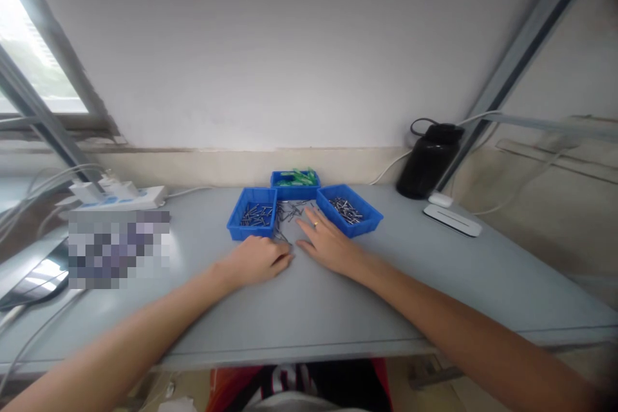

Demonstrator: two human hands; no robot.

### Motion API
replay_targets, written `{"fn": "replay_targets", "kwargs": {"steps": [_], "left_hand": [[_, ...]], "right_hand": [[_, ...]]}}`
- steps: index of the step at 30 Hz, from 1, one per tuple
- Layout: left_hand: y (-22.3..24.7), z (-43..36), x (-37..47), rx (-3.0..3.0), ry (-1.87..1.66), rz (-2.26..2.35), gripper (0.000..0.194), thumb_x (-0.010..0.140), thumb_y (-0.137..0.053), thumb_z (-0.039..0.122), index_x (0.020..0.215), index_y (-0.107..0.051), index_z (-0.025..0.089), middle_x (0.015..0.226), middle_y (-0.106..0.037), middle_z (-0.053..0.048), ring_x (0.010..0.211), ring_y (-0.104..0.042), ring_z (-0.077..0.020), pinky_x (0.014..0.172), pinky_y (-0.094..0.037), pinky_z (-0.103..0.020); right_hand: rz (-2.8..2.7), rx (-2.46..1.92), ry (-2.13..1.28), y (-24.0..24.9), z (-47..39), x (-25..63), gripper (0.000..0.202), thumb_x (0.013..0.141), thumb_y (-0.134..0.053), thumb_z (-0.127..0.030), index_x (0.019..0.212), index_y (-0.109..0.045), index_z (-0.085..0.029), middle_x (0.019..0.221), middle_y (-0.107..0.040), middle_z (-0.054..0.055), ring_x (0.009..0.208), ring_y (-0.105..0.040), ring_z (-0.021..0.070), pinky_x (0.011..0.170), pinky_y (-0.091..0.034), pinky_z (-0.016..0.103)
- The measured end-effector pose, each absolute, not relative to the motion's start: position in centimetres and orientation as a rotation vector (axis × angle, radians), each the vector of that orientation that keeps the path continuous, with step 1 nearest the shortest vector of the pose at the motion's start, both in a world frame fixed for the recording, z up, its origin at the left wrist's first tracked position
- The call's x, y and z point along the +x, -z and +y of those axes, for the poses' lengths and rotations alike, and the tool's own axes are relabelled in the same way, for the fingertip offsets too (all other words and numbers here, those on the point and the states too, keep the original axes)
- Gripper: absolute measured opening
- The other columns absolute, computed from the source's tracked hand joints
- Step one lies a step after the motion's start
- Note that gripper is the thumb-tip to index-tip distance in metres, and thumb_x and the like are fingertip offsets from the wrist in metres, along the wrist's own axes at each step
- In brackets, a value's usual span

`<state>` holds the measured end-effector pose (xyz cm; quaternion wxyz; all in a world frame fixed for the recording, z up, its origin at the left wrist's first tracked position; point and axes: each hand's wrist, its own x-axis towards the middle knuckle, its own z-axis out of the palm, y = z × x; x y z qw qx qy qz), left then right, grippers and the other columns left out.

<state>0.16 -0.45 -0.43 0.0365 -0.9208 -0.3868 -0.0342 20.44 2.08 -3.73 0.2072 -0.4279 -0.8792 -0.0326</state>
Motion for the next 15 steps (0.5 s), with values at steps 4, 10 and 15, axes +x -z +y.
{"fn": "replay_targets", "kwargs": {"steps": [4, 10, 15], "left_hand": [[0.3, -0.6, 0.2, -2.856, 0.102, -1.163, 0.031, 0.094, -0.038, 0.033, 0.075, -0.059, 0.020, 0.062, -0.063, -0.002, 0.056, -0.060, -0.0168, 0.053, -0.038, -0.025], [0.4, -0.5, 0.1, -2.844, 0.095, -1.152, 0.031, 0.094, -0.037, 0.035, 0.077, -0.058, 0.020, 0.064, -0.063, -0.002, 0.059, -0.062, -0.0179, 0.053, -0.039, -0.025], [0.9, -0.3, -0.1, -2.776, 0.111, -1.209, 0.029, 0.095, -0.035, 0.037, 0.095, -0.059, 0.021, 0.072, -0.066, -0.003, 0.065, -0.064, -0.0194, 0.057, -0.043, -0.026]], "right_hand": [[-2.453, -1.397, 0.017, 4.5, 2.8, 20.4, 0.054, 0.093, -0.042, -0.045, 0.131, -0.049, -0.007, 0.137, -0.048, 0.024, 0.133, -0.037, 0.0337, 0.105, -0.034, 0.051], [-2.532, -1.378, 0.035, 2.9, 2.2, 20.6, 0.037, 0.094, -0.044, -0.032, 0.111, -0.061, -0.004, 0.120, -0.061, 0.023, 0.118, -0.053, 0.0291, 0.097, -0.042, 0.039], [-2.648, -1.146, -0.068, 2.4, 1.8, 21.1, 0.025, 0.087, -0.042, -0.004, 0.092, -0.065, -0.012, 0.095, -0.068, 0.011, 0.095, -0.061, 0.0205, 0.087, -0.045, 0.032]]}}
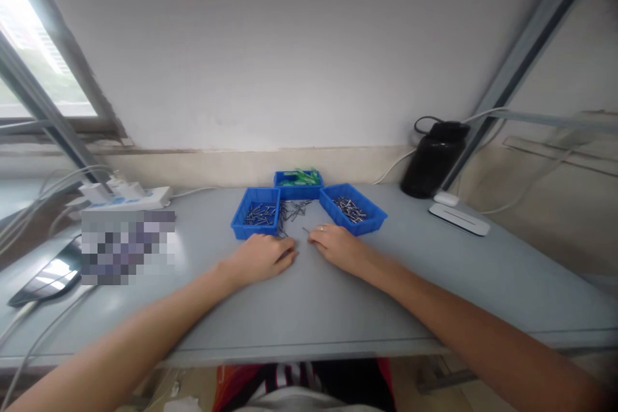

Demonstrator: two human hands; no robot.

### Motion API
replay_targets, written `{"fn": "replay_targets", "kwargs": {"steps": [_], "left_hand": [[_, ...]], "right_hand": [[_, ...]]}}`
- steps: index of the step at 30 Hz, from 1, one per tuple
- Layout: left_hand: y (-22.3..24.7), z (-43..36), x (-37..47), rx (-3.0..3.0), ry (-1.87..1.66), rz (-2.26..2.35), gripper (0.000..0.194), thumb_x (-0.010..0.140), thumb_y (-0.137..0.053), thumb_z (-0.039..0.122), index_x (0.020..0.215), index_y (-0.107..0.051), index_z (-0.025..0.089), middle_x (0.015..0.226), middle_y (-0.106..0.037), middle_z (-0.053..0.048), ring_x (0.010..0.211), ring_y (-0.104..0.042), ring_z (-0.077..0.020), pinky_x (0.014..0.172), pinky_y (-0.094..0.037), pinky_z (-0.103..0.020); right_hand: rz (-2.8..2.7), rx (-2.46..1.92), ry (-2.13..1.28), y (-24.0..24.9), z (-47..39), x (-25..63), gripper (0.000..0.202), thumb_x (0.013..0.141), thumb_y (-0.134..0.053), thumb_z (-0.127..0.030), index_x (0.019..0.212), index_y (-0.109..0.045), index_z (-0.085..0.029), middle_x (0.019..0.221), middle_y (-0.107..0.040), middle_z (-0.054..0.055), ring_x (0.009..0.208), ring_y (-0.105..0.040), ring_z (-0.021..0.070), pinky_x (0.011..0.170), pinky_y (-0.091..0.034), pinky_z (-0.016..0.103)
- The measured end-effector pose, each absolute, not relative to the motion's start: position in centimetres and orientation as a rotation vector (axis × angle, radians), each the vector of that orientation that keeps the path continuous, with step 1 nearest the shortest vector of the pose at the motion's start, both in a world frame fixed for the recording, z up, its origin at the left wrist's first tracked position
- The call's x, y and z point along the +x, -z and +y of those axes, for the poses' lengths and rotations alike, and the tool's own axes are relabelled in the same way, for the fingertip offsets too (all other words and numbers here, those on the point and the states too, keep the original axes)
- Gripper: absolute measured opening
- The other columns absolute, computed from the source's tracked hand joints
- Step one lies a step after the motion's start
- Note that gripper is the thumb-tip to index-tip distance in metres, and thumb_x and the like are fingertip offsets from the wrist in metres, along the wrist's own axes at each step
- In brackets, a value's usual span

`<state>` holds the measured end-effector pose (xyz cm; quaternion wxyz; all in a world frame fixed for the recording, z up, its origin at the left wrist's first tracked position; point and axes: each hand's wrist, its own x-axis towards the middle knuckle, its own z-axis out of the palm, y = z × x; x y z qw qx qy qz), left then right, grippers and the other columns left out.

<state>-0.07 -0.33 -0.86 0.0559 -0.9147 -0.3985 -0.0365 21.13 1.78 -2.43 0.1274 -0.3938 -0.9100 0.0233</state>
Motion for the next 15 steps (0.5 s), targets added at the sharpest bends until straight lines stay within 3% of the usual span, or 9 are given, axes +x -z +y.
{"fn": "replay_targets", "kwargs": {"steps": [6, 15], "left_hand": [[0.88, -0.58, 0.25, -2.811, 0.166, -1.264, 0.027, 0.094, -0.039, 0.037, 0.113, -0.052, 0.023, 0.090, -0.068, -0.004, 0.080, -0.066, -0.0208, 0.066, -0.048, -0.029], [1.26, -0.18, 0.24, -2.848, 0.131, -1.192, 0.022, 0.094, -0.039, 0.029, 0.099, -0.059, 0.021, 0.092, -0.065, -0.003, 0.080, -0.064, -0.0179, 0.066, -0.048, -0.026]], "right_hand": [[-2.536, -0.997, -0.188, 3.23, 1.88, 21.41, 0.027, 0.081, -0.043, 0.002, 0.091, -0.060, -0.016, 0.095, -0.060, 0.006, 0.084, -0.058, 0.0165, 0.078, -0.044, 0.029], [-2.577, -0.785, -0.319, 2.78, 1.00, 21.23, 0.020, 0.080, -0.047, -0.002, 0.086, -0.055, -0.019, 0.087, -0.056, 0.003, 0.079, -0.054, 0.0156, 0.075, -0.042, 0.027]]}}
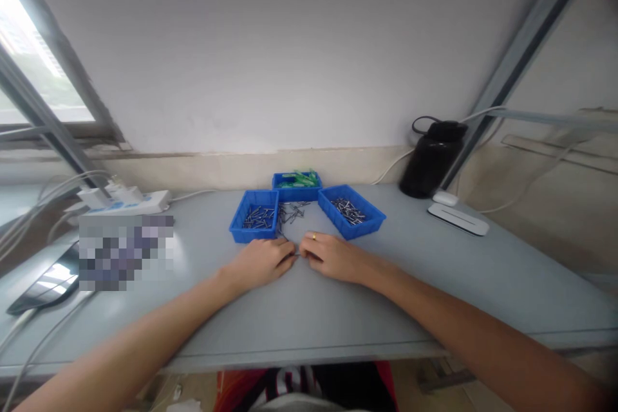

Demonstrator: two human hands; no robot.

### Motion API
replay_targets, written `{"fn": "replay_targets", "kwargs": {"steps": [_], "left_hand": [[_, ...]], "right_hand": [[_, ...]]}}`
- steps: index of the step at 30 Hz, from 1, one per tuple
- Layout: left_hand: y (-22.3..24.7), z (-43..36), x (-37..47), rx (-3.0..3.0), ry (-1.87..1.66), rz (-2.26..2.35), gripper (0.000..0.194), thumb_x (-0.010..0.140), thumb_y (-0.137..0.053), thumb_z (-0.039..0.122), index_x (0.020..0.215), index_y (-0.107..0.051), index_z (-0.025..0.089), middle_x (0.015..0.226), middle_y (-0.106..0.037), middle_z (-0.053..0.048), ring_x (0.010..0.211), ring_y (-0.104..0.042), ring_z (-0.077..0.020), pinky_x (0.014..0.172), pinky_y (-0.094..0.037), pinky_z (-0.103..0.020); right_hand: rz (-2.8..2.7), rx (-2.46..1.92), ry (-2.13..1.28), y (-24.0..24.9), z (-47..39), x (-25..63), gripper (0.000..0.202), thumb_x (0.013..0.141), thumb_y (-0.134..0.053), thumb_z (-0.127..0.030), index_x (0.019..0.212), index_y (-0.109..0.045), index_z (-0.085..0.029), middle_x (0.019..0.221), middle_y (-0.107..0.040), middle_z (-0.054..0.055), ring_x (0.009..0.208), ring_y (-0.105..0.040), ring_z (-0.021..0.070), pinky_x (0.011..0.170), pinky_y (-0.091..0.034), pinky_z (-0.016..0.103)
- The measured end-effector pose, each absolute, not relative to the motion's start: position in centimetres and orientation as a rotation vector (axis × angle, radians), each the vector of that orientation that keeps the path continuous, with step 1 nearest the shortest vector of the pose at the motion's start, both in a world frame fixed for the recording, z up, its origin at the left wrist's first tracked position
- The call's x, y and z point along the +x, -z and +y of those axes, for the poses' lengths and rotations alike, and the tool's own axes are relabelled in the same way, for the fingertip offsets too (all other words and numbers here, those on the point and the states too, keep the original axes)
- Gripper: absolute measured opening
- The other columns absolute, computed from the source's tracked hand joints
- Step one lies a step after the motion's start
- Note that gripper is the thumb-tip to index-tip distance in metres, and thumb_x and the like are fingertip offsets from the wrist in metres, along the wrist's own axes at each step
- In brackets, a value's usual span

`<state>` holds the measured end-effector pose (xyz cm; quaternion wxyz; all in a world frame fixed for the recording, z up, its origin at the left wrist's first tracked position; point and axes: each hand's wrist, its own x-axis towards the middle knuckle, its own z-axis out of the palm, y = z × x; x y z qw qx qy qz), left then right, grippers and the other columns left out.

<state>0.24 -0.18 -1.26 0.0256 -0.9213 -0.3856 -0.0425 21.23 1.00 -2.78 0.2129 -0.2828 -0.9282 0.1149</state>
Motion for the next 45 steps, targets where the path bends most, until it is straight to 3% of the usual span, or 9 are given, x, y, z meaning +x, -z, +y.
{"fn": "replay_targets", "kwargs": {"steps": [8, 15, 19, 22, 27, 33, 40, 45], "left_hand": [[1.1, -0.1, 0.2, -2.809, 0.174, -1.204, 0.032, 0.099, -0.029, 0.034, 0.093, -0.056, 0.020, 0.080, -0.065, -0.003, 0.073, -0.064, -0.0178, 0.064, -0.045, -0.027], [0.8, -0.2, 0.1, -2.829, 0.184, -1.192, 0.033, 0.099, -0.028, 0.038, 0.091, -0.055, 0.020, 0.078, -0.065, -0.002, 0.071, -0.063, -0.0176, 0.062, -0.044, -0.026], [0.6, -0.3, 0.1, -2.829, 0.188, -1.185, 0.033, 0.099, -0.028, 0.035, 0.090, -0.056, 0.020, 0.079, -0.065, -0.003, 0.071, -0.063, -0.0173, 0.062, -0.043, -0.026], [0.6, -0.3, 0.1, -2.831, 0.184, -1.198, 0.035, 0.099, -0.027, 0.035, 0.088, -0.056, 0.020, 0.078, -0.065, -0.003, 0.071, -0.063, -0.0172, 0.062, -0.043, -0.026], [0.6, -0.2, 0.0, -2.854, 0.217, -1.182, 0.034, 0.099, -0.029, 0.037, 0.089, -0.056, 0.020, 0.080, -0.065, -0.002, 0.073, -0.063, -0.0169, 0.064, -0.044, -0.026], [0.6, -0.3, 0.0, -2.870, 0.260, -1.144, 0.037, 0.099, -0.028, 0.035, 0.085, -0.057, 0.018, 0.078, -0.064, -0.003, 0.071, -0.062, -0.0163, 0.065, -0.044, -0.026], [0.7, -0.4, 0.1, -2.880, 0.451, -1.084, 0.028, 0.097, -0.037, 0.037, 0.103, -0.058, 0.020, 0.088, -0.063, -0.003, 0.081, -0.062, -0.0153, 0.070, -0.048, -0.025], [1.1, -0.2, 0.0, -2.889, 0.517, -0.972, 0.029, 0.098, -0.036, 0.032, 0.099, -0.061, 0.019, 0.090, -0.064, -0.004, 0.084, -0.061, -0.0147, 0.075, -0.049, -0.026]], "right_hand": [[-2.589, -0.936, -0.307, 1.5, 1.1, 21.8, 0.010, 0.088, -0.051, -0.017, 0.094, -0.059, -0.018, 0.092, -0.061, 0.005, 0.085, -0.058, 0.0182, 0.076, -0.042, 0.030], [-2.655, -0.958, -0.217, 1.2, 1.2, 22.1, 0.027, 0.096, -0.040, -0.025, 0.085, -0.063, -0.017, 0.082, -0.063, 0.006, 0.079, -0.059, 0.0184, 0.074, -0.042, 0.030], [-2.600, -0.976, -0.276, 1.1, 1.1, 22.2, 0.024, 0.096, -0.041, -0.029, 0.097, -0.062, -0.017, 0.090, -0.066, 0.007, 0.085, -0.061, 0.0195, 0.076, -0.043, 0.031], [-2.596, -0.985, -0.320, 0.9, 1.0, 22.2, 0.019, 0.094, -0.046, -0.028, 0.099, -0.061, -0.018, 0.092, -0.066, 0.006, 0.085, -0.061, 0.0186, 0.075, -0.043, 0.030], [-2.657, -0.955, -0.271, 0.9, 0.8, 22.1, 0.027, 0.097, -0.037, -0.026, 0.086, -0.061, -0.018, 0.083, -0.064, 0.005, 0.078, -0.060, 0.0178, 0.072, -0.042, 0.030], [-2.649, -0.932, -0.280, 0.7, 0.6, 22.1, 0.023, 0.096, -0.041, -0.028, 0.096, -0.062, -0.018, 0.089, -0.065, 0.006, 0.082, -0.061, 0.0186, 0.073, -0.043, 0.030], [-2.662, -0.853, -0.301, 0.9, 0.6, 21.9, 0.028, 0.098, -0.036, -0.026, 0.087, -0.060, -0.017, 0.084, -0.064, 0.005, 0.079, -0.059, 0.0170, 0.073, -0.042, 0.028], [-2.648, -0.833, -0.360, 1.0, 0.8, 21.8, 0.029, 0.098, -0.036, -0.030, 0.084, -0.059, -0.018, 0.080, -0.063, 0.004, 0.074, -0.058, 0.0160, 0.069, -0.041, 0.027]]}}
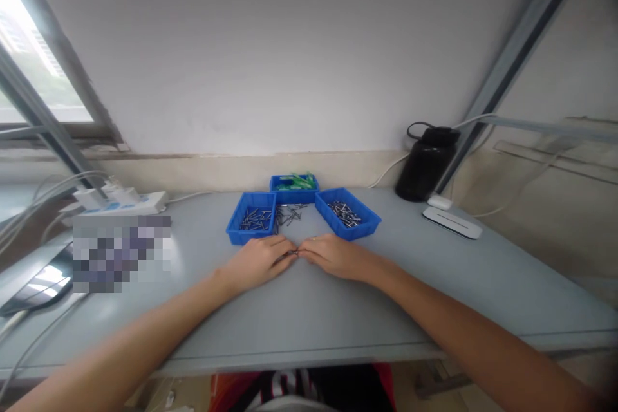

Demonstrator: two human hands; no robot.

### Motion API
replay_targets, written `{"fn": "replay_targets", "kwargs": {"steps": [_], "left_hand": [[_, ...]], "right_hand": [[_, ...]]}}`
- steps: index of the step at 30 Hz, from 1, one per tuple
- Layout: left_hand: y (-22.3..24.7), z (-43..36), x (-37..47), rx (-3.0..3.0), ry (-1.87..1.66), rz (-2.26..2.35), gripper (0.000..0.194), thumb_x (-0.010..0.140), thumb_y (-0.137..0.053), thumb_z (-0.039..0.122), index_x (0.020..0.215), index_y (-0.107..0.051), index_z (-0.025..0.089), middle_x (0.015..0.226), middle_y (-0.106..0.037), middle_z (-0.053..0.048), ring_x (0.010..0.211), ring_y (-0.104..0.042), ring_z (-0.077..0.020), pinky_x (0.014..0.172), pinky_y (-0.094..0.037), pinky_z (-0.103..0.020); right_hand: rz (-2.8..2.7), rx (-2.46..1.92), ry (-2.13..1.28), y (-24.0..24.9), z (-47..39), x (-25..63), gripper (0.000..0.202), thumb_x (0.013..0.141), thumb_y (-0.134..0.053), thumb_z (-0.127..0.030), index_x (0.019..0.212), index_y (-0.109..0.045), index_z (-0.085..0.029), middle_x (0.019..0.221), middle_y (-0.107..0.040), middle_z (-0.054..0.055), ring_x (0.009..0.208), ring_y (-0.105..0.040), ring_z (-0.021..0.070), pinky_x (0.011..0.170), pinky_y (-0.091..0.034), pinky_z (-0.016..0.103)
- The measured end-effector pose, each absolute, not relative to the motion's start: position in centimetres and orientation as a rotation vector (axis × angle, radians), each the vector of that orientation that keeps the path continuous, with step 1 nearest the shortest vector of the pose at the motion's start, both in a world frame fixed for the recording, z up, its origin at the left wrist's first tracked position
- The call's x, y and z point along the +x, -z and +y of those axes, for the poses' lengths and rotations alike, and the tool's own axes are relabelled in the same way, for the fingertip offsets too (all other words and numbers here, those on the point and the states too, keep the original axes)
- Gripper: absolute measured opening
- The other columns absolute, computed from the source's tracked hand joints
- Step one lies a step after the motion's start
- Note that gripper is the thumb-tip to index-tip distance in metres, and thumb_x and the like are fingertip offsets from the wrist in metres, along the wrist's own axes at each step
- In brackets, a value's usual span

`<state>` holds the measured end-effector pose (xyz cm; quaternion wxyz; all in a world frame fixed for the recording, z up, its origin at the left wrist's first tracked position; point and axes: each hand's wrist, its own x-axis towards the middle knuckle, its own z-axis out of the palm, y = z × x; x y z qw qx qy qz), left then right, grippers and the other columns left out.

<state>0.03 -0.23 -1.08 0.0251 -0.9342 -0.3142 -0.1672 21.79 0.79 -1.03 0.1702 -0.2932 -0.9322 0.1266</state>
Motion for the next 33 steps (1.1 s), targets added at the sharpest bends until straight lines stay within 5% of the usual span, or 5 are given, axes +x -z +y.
{"fn": "replay_targets", "kwargs": {"steps": [10, 19, 33], "left_hand": [[0.98, -0.18, 0.00, -2.959, 0.605, -0.877, 0.032, 0.099, -0.036, 0.033, 0.104, -0.064, 0.019, 0.092, -0.065, -0.005, 0.088, -0.061, -0.0142, 0.081, -0.048, -0.025], [1.32, -0.31, 0.02, -2.891, 0.467, -1.192, 0.016, 0.089, -0.047, 0.031, 0.091, -0.058, 0.020, 0.077, -0.065, 0.001, 0.066, -0.061, -0.0131, 0.062, -0.045, -0.022], [0.58, -0.24, 0.06, -2.856, 0.333, -1.174, 0.029, 0.096, -0.036, 0.035, 0.089, -0.059, 0.019, 0.079, -0.064, -0.003, 0.073, -0.062, -0.0159, 0.065, -0.045, -0.024]], "right_hand": [[-2.632, -0.868, -0.515, 1.04, 1.20, 21.94, 0.031, 0.097, -0.041, -0.031, 0.083, -0.064, -0.016, 0.076, -0.065, 0.003, 0.070, -0.058, 0.0148, 0.064, -0.040, 0.026], [-2.627, -0.902, -0.460, 0.34, 0.43, 22.09, 0.022, 0.090, -0.053, -0.032, 0.103, -0.064, -0.020, 0.085, -0.069, 0.003, 0.075, -0.061, 0.0171, 0.066, -0.041, 0.027], [-2.676, -1.003, -0.267, 0.55, 0.68, 22.08, 0.034, 0.098, -0.036, -0.030, 0.079, -0.061, -0.018, 0.078, -0.066, 0.004, 0.073, -0.060, 0.0170, 0.069, -0.041, 0.029]]}}
